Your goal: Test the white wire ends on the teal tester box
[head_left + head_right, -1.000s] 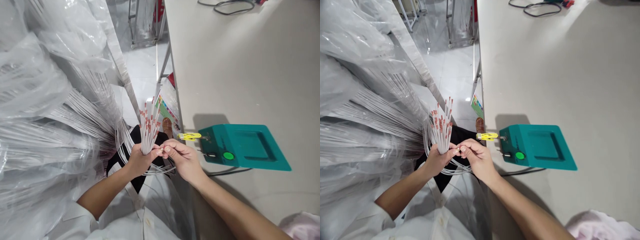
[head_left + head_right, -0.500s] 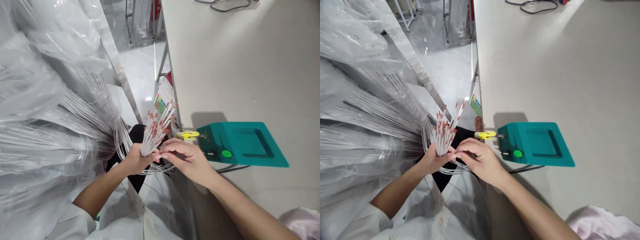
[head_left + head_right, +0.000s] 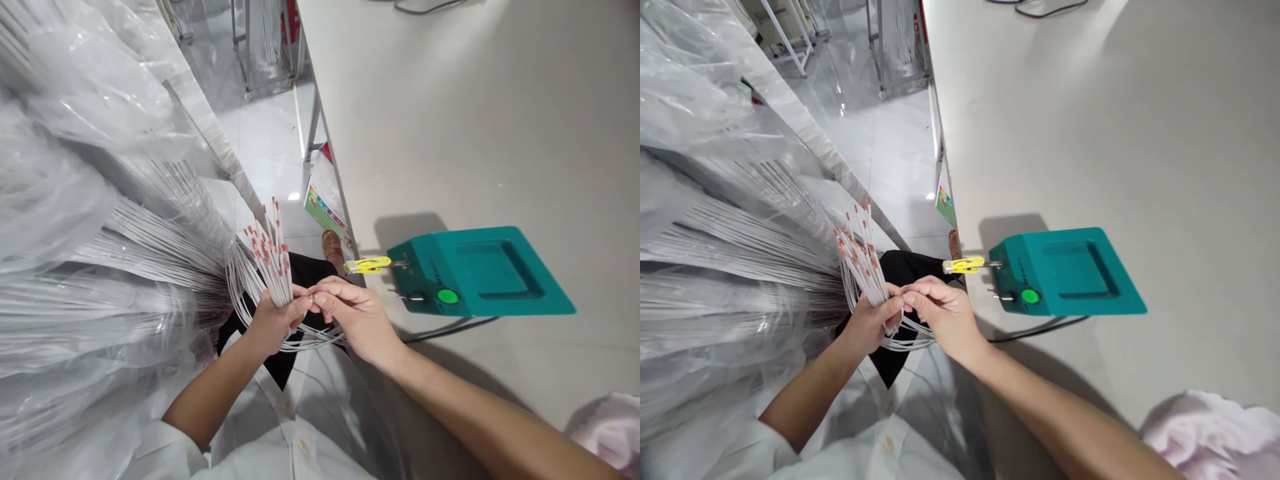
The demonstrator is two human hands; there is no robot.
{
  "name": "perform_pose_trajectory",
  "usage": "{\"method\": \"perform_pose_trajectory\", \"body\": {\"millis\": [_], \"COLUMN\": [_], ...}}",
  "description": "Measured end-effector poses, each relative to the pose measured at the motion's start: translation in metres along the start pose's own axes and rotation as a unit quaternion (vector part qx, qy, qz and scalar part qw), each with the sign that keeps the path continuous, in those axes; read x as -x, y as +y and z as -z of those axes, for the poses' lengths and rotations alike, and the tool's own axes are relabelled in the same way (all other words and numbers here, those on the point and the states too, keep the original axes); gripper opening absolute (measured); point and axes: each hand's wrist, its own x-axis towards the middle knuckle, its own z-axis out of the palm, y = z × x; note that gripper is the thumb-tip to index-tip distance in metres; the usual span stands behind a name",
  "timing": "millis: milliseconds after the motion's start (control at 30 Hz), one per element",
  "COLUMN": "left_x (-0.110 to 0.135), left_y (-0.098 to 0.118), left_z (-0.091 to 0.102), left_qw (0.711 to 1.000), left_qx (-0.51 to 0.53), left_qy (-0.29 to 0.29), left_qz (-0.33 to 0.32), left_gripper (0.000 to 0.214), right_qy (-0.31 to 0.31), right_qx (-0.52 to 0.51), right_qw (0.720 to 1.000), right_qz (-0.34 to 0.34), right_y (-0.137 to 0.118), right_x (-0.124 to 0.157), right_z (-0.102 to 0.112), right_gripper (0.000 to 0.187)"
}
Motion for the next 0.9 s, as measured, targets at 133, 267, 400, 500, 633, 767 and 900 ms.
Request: {"method": "perform_pose_trajectory", "body": {"millis": [133,267,400,500,633,767,900], "left_x": [0.003,0.005,0.007,0.006,0.006,0.007,0.008], "left_y": [0.003,0.009,0.011,0.010,0.012,0.018,0.022], "left_z": [-0.006,-0.008,-0.014,-0.018,-0.017,-0.012,-0.009], "left_qw": [0.999,0.992,0.985,0.981,0.980,0.981,0.985], "left_qx": [-0.043,-0.119,-0.153,-0.152,-0.159,-0.166,-0.161], "left_qy": [0.022,0.041,0.072,0.102,0.114,0.097,0.062], "left_qz": [-0.006,0.014,0.045,0.059,0.046,0.001,0.003], "left_gripper": [0.024,0.021,0.015,0.013,0.016,0.021,0.022], "right_qy": [0.033,0.005,-0.046,-0.073,-0.135,-0.124,-0.074], "right_qx": [0.232,0.445,0.577,0.610,0.615,0.510,0.376], "right_qw": [0.957,0.839,0.718,0.679,0.698,0.828,0.908], "right_qz": [0.173,0.312,0.387,0.402,0.340,0.196,0.171], "right_y": [-0.004,-0.006,-0.011,-0.016,-0.020,-0.024,-0.027], "right_x": [-0.001,-0.003,-0.006,-0.008,-0.006,-0.003,-0.005], "right_z": [0.008,0.020,0.025,0.026,0.027,0.029,0.025], "right_gripper": [0.013,0.018,0.022,0.028,0.027,0.020,0.013]}}
